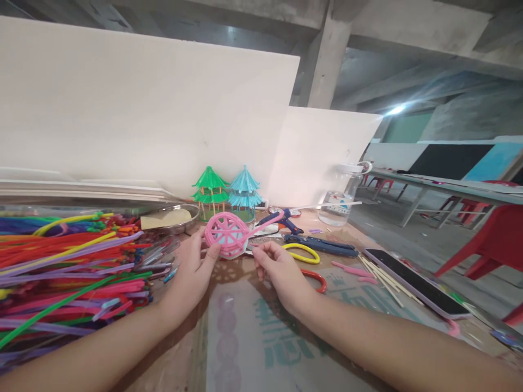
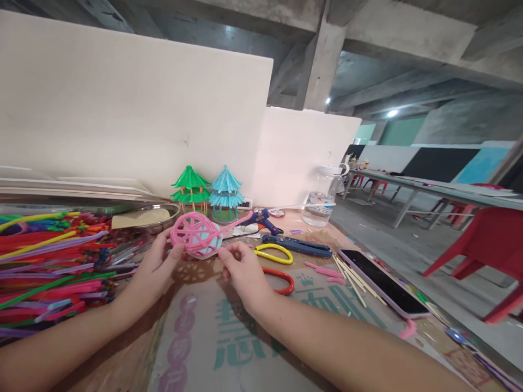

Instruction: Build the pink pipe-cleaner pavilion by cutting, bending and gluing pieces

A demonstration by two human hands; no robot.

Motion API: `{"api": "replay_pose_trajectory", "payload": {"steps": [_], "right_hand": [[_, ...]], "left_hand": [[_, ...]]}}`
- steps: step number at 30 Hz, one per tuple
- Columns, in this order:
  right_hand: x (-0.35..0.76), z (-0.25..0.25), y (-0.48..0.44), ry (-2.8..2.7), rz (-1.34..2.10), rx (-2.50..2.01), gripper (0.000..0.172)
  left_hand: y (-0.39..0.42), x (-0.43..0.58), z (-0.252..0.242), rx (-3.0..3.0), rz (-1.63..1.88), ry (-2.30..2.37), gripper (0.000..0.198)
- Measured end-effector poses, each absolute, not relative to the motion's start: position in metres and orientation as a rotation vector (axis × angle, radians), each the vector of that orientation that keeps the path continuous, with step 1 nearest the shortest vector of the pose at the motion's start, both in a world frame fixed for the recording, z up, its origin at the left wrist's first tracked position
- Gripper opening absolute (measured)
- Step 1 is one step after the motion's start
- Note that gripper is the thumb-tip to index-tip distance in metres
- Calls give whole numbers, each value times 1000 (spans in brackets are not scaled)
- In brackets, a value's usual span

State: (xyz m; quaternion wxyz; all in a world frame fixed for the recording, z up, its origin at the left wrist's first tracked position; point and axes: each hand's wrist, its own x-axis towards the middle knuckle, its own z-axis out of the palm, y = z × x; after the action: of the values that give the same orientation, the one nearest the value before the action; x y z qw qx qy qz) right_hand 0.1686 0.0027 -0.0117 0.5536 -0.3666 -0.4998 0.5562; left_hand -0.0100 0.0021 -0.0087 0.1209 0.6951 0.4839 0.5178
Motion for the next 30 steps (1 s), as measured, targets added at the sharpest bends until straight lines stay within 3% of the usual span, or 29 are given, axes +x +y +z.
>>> {"api": "replay_pose_trajectory", "payload": {"steps": [6, 30], "right_hand": [[166, -13, 2, -1274, 1375, -826, 55], [160, -19, 4, -1239, 1521, -817, 59]], "left_hand": [[6, -12, -10, 1885, 1506, 1366, 48], [1, -11, -13, 1940, 1569, 1361, 37]]}}
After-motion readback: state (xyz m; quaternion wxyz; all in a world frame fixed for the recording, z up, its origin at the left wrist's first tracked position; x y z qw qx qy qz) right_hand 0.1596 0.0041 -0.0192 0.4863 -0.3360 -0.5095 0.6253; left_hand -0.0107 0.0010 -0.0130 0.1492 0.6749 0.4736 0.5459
